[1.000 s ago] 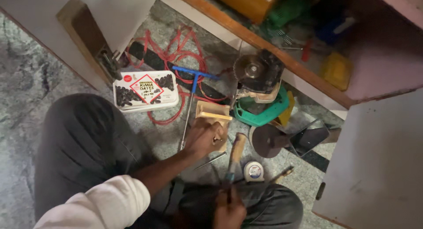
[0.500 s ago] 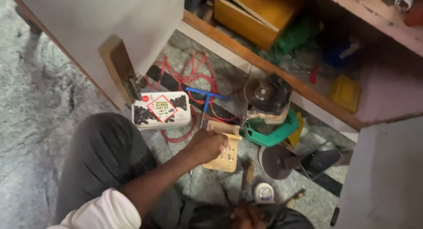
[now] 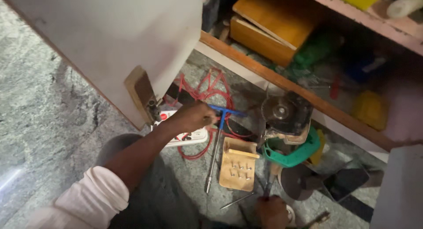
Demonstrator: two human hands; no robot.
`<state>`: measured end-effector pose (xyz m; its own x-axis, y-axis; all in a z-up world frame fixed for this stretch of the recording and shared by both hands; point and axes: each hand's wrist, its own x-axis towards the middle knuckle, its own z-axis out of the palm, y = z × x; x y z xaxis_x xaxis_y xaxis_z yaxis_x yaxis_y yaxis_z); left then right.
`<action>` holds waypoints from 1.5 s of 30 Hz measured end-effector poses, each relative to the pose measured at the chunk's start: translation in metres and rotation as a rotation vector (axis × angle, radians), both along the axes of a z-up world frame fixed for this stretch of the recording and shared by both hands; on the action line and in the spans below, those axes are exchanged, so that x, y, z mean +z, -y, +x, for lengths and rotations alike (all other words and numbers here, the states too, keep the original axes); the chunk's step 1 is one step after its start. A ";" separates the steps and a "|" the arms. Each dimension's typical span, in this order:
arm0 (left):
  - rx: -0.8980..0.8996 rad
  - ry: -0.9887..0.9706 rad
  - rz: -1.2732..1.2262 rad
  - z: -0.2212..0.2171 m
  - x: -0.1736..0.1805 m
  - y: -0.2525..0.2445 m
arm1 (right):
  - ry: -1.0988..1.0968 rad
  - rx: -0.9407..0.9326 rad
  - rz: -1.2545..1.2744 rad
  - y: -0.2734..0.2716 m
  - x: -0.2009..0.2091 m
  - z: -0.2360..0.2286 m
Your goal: The person sits on the floor and uses a hammer to drive nails into a small wooden block. They repeatedly pick up nails from a yellow container and a white dates tin, place them on the block, and hammer them in.
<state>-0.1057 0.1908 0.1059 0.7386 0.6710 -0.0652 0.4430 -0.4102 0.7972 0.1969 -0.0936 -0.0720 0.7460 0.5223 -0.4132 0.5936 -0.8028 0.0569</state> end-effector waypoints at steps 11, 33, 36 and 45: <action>-0.125 0.030 0.110 0.044 0.002 0.008 | 0.106 0.098 0.307 0.004 0.047 -0.027; 0.126 -0.902 0.237 0.024 -0.075 0.010 | 0.079 -0.053 0.434 0.003 0.096 -0.038; 0.171 -0.897 0.317 0.022 -0.080 0.012 | 0.086 -0.078 0.571 0.005 0.102 -0.037; 0.175 -0.916 0.297 0.021 -0.078 0.012 | 0.139 -0.146 0.850 0.008 0.080 -0.008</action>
<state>-0.0845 0.1791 0.0281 0.3747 0.8481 -0.3746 0.9128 -0.4082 -0.0109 0.1886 -0.1018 0.0082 0.8443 0.5073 0.1725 0.5133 -0.6736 -0.5318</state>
